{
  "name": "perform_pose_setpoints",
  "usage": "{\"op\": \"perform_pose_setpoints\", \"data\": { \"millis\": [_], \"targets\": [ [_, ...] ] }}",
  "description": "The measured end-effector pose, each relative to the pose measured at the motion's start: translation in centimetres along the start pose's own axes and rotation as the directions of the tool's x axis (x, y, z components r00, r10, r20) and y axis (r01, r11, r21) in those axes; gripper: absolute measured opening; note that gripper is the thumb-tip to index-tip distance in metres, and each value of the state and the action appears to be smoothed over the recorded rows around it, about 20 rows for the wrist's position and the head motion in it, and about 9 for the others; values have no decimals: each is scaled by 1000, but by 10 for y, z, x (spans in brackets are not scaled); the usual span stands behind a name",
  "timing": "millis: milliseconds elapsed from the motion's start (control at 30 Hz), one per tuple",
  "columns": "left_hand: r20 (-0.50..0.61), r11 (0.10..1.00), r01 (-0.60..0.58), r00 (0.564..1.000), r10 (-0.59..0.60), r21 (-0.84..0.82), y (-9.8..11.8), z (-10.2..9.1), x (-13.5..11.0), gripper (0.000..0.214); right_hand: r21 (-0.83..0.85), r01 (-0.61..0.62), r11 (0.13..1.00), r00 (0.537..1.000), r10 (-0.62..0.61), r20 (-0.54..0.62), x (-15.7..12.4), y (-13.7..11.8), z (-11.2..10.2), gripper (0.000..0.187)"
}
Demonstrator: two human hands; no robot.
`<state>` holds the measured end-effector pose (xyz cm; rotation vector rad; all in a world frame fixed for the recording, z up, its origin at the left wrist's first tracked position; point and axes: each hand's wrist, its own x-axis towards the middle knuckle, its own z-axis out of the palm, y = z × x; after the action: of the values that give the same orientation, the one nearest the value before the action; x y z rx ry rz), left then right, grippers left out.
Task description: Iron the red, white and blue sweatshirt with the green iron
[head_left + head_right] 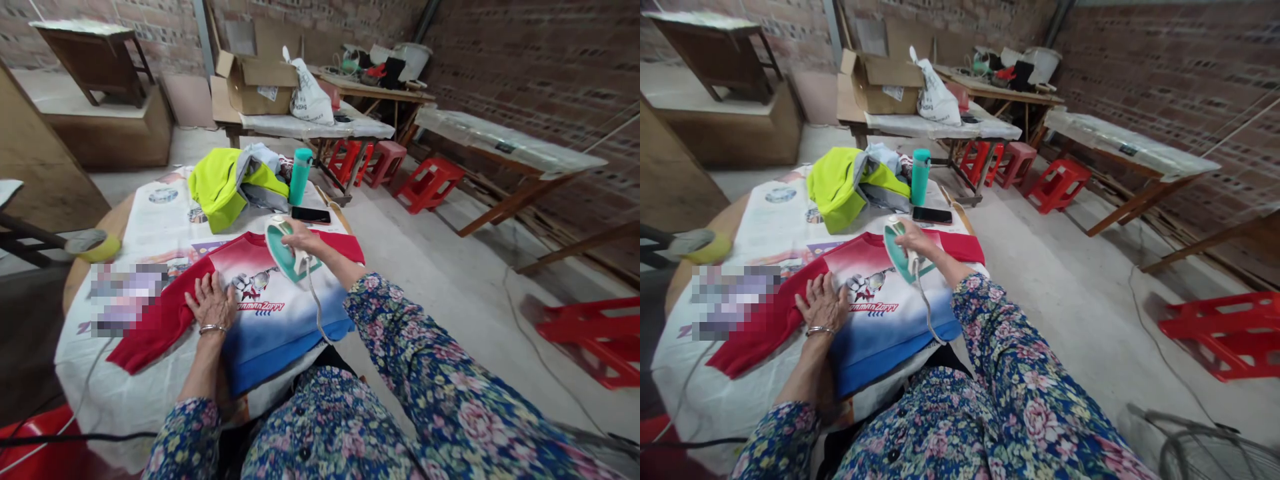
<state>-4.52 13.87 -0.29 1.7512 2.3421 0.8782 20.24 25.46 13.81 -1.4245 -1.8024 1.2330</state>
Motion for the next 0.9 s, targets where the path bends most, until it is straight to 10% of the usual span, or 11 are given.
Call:
{"op": "perform_pose_setpoints", "data": {
  "millis": [333, 567, 733, 900],
  "targets": [
    [48, 999, -18, 999, 16, 30, -4, -1, 6, 58, -67, -214, 974, 952, 193, -237, -102, 34, -57, 91],
    [45, 1000, 0, 999, 1, -30, -10, -3, 10, 55, -15, -47, 999, 997, 48, 62, -145, 11, -7, 100],
    [104, 1000, 22, 994, -21, -3, -21, -10, 13, 57, 86, -67, 994, 927, 30, 374, -151, -7, 49, 97],
    [122, 1000, 6, 993, -5, -6, -26, -12, 15, 60, 69, -78, 995, 912, 43, 407, -155, -3, 58, 97]
  ]
}}
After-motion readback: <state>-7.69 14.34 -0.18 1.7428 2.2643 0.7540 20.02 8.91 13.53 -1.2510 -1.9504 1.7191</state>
